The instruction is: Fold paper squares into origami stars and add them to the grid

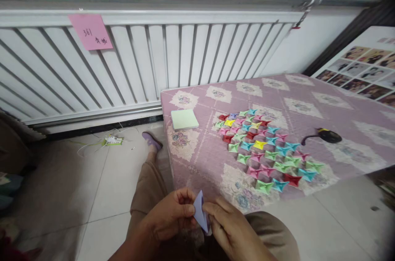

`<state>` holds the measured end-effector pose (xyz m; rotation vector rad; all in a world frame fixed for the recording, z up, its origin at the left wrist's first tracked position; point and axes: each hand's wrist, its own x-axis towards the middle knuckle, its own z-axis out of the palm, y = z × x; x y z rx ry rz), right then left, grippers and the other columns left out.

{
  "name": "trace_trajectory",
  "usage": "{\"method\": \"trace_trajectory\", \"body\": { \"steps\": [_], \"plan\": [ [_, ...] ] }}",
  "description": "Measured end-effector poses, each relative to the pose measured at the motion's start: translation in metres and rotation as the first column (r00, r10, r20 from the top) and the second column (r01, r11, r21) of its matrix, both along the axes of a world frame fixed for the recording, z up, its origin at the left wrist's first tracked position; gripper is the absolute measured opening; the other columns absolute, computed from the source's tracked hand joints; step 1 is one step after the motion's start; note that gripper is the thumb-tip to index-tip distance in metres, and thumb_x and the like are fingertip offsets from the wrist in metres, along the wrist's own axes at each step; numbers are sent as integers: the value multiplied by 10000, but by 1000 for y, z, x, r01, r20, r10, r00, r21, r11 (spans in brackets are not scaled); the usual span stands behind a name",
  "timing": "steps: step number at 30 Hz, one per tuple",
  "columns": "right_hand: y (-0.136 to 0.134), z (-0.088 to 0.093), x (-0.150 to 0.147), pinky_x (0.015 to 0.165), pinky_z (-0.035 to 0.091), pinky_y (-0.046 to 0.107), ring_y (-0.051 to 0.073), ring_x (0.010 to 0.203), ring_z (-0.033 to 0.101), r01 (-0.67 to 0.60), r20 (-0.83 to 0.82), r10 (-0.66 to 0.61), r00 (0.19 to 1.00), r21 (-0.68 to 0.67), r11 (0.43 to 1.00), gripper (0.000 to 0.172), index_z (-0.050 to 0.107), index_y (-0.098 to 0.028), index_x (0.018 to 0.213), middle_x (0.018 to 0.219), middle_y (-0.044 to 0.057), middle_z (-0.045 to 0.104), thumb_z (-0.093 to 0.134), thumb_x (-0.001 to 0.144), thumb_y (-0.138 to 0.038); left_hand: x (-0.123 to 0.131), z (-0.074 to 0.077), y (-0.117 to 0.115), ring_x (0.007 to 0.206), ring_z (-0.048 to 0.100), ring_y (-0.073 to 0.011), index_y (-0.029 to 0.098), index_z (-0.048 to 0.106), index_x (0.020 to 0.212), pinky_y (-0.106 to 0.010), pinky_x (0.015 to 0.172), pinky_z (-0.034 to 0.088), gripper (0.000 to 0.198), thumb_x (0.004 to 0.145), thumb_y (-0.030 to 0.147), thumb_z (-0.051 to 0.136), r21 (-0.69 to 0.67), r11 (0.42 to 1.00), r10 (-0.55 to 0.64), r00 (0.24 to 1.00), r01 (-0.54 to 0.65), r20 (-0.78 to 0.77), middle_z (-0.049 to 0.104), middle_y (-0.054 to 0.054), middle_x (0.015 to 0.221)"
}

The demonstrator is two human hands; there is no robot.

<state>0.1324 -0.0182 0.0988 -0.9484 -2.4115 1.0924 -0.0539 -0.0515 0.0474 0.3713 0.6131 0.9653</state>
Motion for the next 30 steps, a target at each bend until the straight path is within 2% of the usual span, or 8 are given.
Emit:
{"method": "trace_trajectory", "body": {
  "steps": [4,6,9,12,15,20,24,30],
  "plan": [
    [4,14,0,765,463,276,179,877,583,-75,107,69,992,57,996,201,634,-266,992,925,36,624,536,858,-153,4,-4,-2,587,553,-83,166,598,970,-206,564,439,409,654,291,827,4,999,-52,998,52,17,592,-8,792],
    [6,15,0,739,458,270,178,850,584,-61,116,54,992,61,996,116,631,-249,929,886,32,625,551,870,-191,4,-3,-3,630,558,-100,182,583,1070,-219,582,432,476,670,296,814,52,996,-69,996,72,-48,594,-21,839],
    [7,10,4,708,440,254,164,809,583,-37,84,34,996,38,999,67,603,-237,871,852,18,622,541,885,-216,1,5,-1,795,566,-141,221,555,1172,-261,704,431,532,700,299,789,160,987,0,978,34,-209,597,-35,945],
    [7,5,7,704,422,241,148,794,579,-19,39,20,999,-18,1000,67,573,-235,845,845,4,623,531,896,-244,-4,21,3,896,543,-160,211,615,1086,-289,811,401,403,730,327,764,262,962,9,949,78,-314,591,-39,996],
    [6,2,9,716,415,234,138,788,575,17,-4,-18,1000,-107,994,94,564,-235,842,839,-6,624,519,904,-289,-4,33,5,883,538,-158,178,647,905,-280,808,395,253,734,327,758,321,935,-29,936,150,-352,588,-41,961],
    [2,-7,7,631,402,226,130,670,528,173,-77,-200,977,-267,948,251,545,-213,714,699,-20,558,487,895,-376,4,35,7,838,533,-143,155,563,713,-265,770,402,259,719,330,754,347,935,62,932,70,-357,582,-41,942],
    [-2,-17,-1,571,398,227,125,590,477,326,-166,-416,894,-394,859,310,522,-203,633,608,-28,501,529,835,-438,15,39,6,792,529,-130,157,508,691,-249,723,402,261,698,277,740,286,958,154,891,-29,-426,592,-39,901],
    [-7,-20,-12,509,392,216,118,539,459,446,-267,-594,759,-452,773,299,532,-201,640,575,-38,479,621,754,-463,28,39,4,742,522,-123,185,531,876,-240,683,406,311,664,250,750,222,959,261,856,-177,-446,568,-23,880]
  ]
}}
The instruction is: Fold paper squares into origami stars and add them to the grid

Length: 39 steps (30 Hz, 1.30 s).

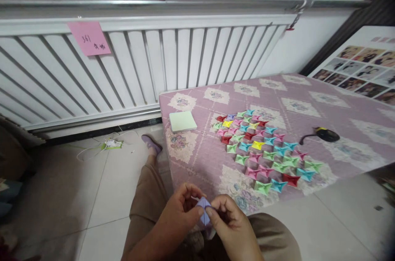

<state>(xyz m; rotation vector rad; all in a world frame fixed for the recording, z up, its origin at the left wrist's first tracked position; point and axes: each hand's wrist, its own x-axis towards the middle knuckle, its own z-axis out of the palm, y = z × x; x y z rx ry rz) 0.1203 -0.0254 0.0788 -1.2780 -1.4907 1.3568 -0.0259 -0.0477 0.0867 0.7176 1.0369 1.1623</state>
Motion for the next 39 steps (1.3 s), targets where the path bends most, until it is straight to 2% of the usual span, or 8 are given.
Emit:
{"method": "trace_trajectory", "body": {
  "steps": [3,7,11,16,25,30,34,39],
  "plan": [
    [-2,-5,0,511,404,218,122,541,469,58,-12,-57,998,32,998,300,534,-204,639,576,-34,492,642,746,-463,4,-5,-2,748,518,-130,185,541,959,-247,688,407,422,651,346,780,-24,1000,14,999,-13,40,565,-38,914],
    [-4,-15,3,552,442,234,138,585,517,65,-19,-64,998,11,998,279,551,-204,696,628,-12,551,630,769,-462,7,-11,-5,635,436,-111,157,555,781,-229,604,359,383,667,477,733,-57,994,-92,995,90,-47,487,18,680],
    [-3,-14,2,540,435,222,130,575,502,80,-10,-79,997,28,996,295,550,-202,665,608,-23,519,639,752,-470,7,-10,-5,639,409,-115,159,538,695,-228,598,336,281,703,411,664,-34,995,-98,964,93,-246,450,26,648],
    [2,-8,2,648,470,252,160,704,569,-31,-35,29,999,-66,997,291,638,-201,839,742,10,603,615,774,-484,6,-9,-4,639,439,-126,160,557,701,-235,600,338,148,727,302,585,-18,991,-128,909,131,-397,486,19,647],
    [9,-9,1,599,418,241,141,639,501,-18,-85,6,996,-141,990,350,607,-186,707,661,-10,556,628,743,-534,3,-13,-4,645,433,-131,153,591,704,-244,628,352,146,768,274,540,6,980,-180,895,199,-408,473,17,650],
    [9,-16,1,580,382,233,122,606,451,-57,-77,43,996,-188,981,363,577,-184,675,628,-27,509,608,765,-534,1,-29,-6,658,441,-139,168,550,659,-249,623,322,130,779,209,521,40,979,-134,771,202,-623,489,15,656],
    [5,-31,-1,552,360,229,114,578,407,6,-83,-22,996,-191,982,385,523,-196,640,599,-44,447,579,785,-549,2,-40,-7,644,428,-136,181,475,616,-258,606,284,171,774,209,535,67,981,-78,691,181,-719,479,17,655],
    [6,-38,-3,538,372,232,125,569,424,53,-50,-63,997,-178,983,408,521,-201,628,586,-38,461,574,768,-580,4,-42,-1,604,393,-125,181,463,604,-249,568,277,173,756,229,529,23,983,-132,789,182,-600,443,26,611]
  ]
}}
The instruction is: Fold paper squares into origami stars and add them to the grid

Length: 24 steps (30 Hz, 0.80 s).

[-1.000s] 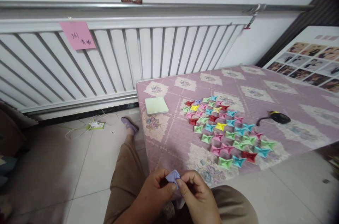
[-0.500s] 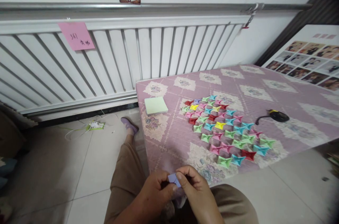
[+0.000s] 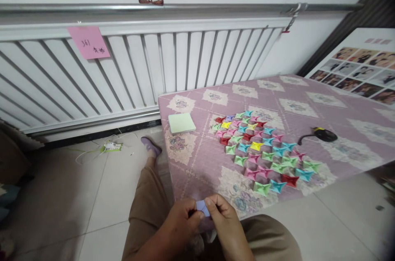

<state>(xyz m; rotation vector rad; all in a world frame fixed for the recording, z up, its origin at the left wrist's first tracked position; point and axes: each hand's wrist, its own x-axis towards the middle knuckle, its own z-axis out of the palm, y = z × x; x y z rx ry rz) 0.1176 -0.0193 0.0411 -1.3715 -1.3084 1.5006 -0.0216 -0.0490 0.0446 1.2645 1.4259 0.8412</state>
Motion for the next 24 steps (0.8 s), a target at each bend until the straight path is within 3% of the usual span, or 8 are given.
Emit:
{"method": "trace_trajectory", "body": {
  "steps": [6,11,16,24],
  "plan": [
    [4,4,0,544,386,236,134,588,452,-28,82,22,996,75,997,412,555,-195,625,600,-22,500,565,767,-582,3,-1,5,614,394,-128,179,489,639,-248,590,308,149,741,278,533,-46,998,56,990,-50,132,429,29,617],
    [2,-3,-6,489,357,222,119,550,433,9,16,-9,1000,-7,1000,434,531,-198,622,586,-31,477,558,761,-608,7,-9,7,632,392,-130,189,431,599,-251,592,288,186,748,255,522,-1,996,89,995,-89,52,424,31,617],
    [7,-10,0,555,397,238,125,583,481,-45,-48,41,998,-78,996,374,590,-191,701,622,-32,524,587,755,-561,8,-21,10,624,398,-127,188,438,632,-244,585,290,159,758,266,496,-82,993,82,997,-80,15,419,43,612],
    [29,-31,19,604,403,262,144,621,512,-199,232,178,956,70,977,260,598,-190,660,616,-27,557,541,779,-414,9,-44,20,620,463,-129,160,542,721,-238,588,350,73,756,206,498,-152,988,3,1000,-2,8,484,39,638]
  ]
}}
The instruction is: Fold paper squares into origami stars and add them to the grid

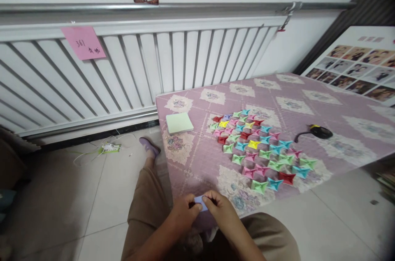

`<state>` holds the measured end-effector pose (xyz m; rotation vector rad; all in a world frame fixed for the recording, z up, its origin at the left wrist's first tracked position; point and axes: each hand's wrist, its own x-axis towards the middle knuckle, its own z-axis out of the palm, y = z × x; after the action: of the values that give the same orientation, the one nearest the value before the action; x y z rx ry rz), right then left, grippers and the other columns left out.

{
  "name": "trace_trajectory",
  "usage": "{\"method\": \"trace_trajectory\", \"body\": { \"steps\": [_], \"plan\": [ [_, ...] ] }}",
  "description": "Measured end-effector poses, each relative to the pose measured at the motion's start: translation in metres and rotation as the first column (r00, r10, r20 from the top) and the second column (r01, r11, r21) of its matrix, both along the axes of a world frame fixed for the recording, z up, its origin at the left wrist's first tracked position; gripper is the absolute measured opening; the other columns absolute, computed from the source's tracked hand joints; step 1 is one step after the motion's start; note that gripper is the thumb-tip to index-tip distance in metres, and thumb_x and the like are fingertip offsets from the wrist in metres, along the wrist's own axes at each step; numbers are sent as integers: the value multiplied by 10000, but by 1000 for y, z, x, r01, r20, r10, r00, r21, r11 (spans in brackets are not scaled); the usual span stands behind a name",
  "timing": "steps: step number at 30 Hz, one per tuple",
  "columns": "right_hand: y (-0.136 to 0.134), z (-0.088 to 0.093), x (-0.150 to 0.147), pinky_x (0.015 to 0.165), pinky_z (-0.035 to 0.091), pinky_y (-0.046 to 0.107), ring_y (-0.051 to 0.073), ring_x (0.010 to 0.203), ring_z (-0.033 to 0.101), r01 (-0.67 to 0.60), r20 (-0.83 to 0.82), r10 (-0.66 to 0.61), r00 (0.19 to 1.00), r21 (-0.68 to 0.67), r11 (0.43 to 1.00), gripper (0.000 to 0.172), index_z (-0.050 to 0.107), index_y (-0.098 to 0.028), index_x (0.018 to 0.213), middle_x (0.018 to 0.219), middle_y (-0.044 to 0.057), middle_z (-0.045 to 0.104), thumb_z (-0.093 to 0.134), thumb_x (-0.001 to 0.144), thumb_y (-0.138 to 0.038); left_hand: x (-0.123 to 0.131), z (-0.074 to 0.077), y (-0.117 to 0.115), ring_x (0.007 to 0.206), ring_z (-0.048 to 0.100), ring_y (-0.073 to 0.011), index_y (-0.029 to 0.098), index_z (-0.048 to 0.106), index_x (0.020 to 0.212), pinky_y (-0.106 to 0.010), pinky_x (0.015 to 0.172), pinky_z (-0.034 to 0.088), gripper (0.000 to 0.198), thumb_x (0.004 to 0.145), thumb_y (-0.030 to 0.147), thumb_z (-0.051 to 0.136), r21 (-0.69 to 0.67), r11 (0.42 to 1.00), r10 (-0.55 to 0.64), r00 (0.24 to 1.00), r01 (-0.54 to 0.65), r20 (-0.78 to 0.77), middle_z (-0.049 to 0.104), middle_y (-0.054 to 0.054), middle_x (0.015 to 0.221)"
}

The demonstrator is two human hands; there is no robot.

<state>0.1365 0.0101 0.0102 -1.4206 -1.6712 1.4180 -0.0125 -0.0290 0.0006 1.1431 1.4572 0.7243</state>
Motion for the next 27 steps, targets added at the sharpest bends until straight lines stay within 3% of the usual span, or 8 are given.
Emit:
{"method": "trace_trajectory", "body": {
  "steps": [3,6,8,12,15,19,22,27],
  "plan": [
    [9,-7,3,579,392,266,148,594,505,-15,89,8,996,74,997,248,576,-199,628,585,-28,549,514,772,-391,-6,-5,-3,785,545,-168,158,595,884,-281,741,414,167,740,148,509,125,992,12,996,-1,-85,588,-9,815],
    [16,-12,5,569,377,271,153,580,502,-21,126,8,992,102,995,231,557,-209,597,566,-28,544,517,751,-378,-13,-10,-11,968,540,-207,172,584,1015,-344,882,410,271,774,112,477,305,951,57,950,41,-307,594,-62,1012],
    [19,-14,6,577,375,273,156,586,512,-36,150,18,989,117,993,222,557,-214,597,575,-25,555,510,752,-366,-13,-15,-18,1035,517,-226,177,582,1068,-383,925,402,312,801,94,445,371,913,22,888,170,-460,581,-84,1093],
    [23,-18,7,591,372,278,160,595,525,-79,209,47,977,147,986,190,565,-221,615,589,-27,573,509,756,-337,-2,-25,-27,1086,496,-261,185,545,1200,-434,961,385,395,809,134,518,369,835,-67,743,407,-666,574,-89,1170],
    [24,-20,8,606,378,285,165,605,538,-100,257,54,965,168,981,152,575,-224,655,611,-27,588,510,761,-312,9,-33,-29,1139,471,-303,184,468,1308,-465,972,366,534,806,282,624,357,796,-87,677,488,-731,543,-109,1255],
    [24,-20,8,637,401,293,176,646,569,-115,319,49,946,193,974,112,596,-223,743,675,-11,614,504,772,-280,14,-41,-28,1186,446,-316,181,433,1346,-461,988,344,672,777,445,673,331,774,-128,645,540,-753,510,-111,1318],
    [23,-17,9,686,408,305,189,723,578,-136,366,46,929,223,965,103,606,-215,784,759,18,616,507,779,-244,14,-43,-29,1196,446,-310,178,429,1354,-456,993,334,665,798,473,643,306,773,-147,626,556,-766,499,-117,1337],
    [26,-16,12,730,425,294,188,803,580,-299,520,121,846,274,914,143,612,-204,817,857,49,603,470,816,-182,12,-43,-30,1291,353,-299,153,402,1374,-459,1073,242,625,864,486,540,342,734,-130,616,587,-777,469,-119,1370]
  ]
}}
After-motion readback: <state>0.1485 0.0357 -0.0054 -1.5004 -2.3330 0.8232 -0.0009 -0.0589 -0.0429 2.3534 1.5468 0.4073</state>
